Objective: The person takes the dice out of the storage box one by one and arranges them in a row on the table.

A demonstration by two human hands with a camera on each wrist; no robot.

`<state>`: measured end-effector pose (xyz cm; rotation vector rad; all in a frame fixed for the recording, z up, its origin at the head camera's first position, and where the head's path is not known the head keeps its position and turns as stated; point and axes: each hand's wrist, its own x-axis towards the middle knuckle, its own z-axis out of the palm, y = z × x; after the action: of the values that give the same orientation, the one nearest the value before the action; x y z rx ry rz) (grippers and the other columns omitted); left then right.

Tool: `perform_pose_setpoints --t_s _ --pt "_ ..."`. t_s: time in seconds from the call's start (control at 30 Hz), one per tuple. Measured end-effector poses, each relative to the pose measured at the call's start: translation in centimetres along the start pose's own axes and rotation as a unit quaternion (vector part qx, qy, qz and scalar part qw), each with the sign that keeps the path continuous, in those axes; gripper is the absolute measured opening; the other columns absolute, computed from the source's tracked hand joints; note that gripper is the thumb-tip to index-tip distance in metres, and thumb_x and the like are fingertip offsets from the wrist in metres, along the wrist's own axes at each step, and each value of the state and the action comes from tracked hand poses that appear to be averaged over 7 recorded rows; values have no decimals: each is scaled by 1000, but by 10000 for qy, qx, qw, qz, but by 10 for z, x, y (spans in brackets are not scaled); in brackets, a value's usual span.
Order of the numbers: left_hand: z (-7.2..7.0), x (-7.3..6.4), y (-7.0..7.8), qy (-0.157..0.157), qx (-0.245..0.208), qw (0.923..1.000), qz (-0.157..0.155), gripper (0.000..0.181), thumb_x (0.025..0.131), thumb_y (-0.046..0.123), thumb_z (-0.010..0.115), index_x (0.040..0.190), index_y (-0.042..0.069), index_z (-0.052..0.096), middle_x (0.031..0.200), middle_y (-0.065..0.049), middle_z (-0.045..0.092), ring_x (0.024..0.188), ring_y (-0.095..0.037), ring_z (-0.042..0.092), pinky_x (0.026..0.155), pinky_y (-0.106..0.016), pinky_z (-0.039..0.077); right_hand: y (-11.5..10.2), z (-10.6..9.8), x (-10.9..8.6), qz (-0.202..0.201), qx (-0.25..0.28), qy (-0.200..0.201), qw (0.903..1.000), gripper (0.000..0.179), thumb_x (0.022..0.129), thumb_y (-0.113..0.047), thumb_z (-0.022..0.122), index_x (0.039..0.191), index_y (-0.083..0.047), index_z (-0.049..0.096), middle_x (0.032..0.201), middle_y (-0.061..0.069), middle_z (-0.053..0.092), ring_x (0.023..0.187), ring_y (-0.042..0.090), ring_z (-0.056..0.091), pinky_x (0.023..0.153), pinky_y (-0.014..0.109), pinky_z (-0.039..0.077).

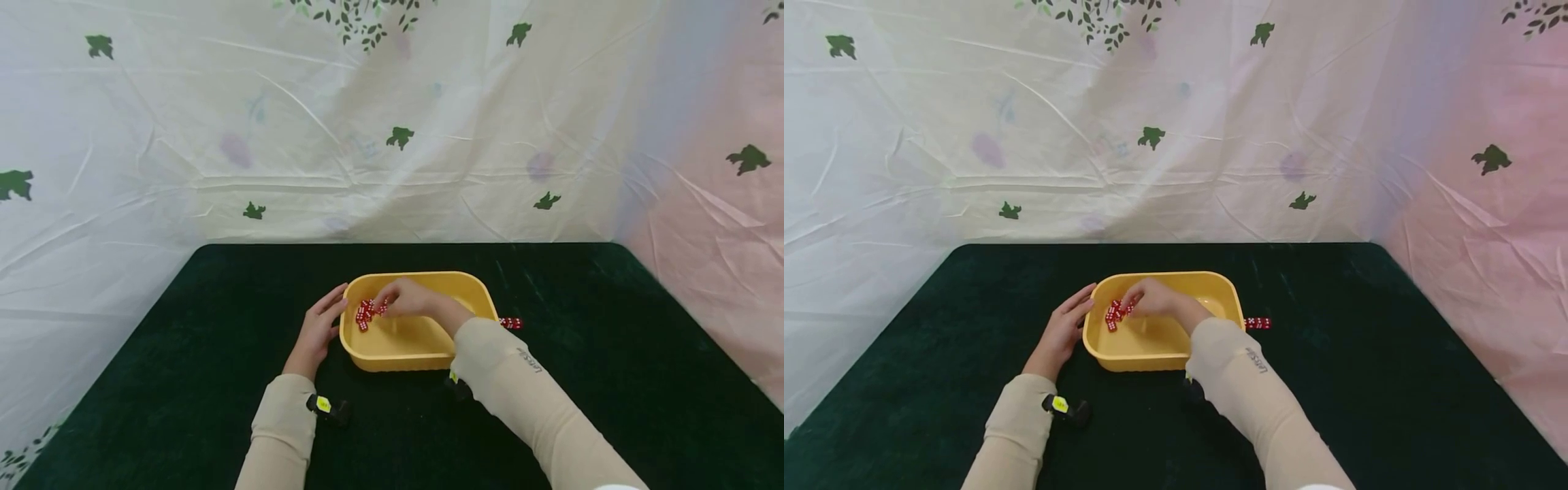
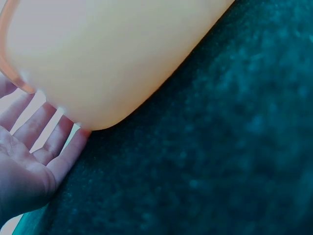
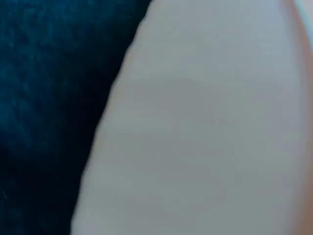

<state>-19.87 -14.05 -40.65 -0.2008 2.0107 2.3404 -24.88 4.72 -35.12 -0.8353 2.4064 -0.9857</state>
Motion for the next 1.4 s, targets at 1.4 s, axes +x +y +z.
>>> perform_pose_setpoints --t_s 1.4 --pt "-1 0 -1 59 -53 10000 -6 35 86 26 53 121 24 50 122 0 44 109 -18 42 87 -42 37 24 -102 -83 398 116 736 9964 22 82 -9 57 103 -1 58 89 19 56 78 31 48 74 37 45"
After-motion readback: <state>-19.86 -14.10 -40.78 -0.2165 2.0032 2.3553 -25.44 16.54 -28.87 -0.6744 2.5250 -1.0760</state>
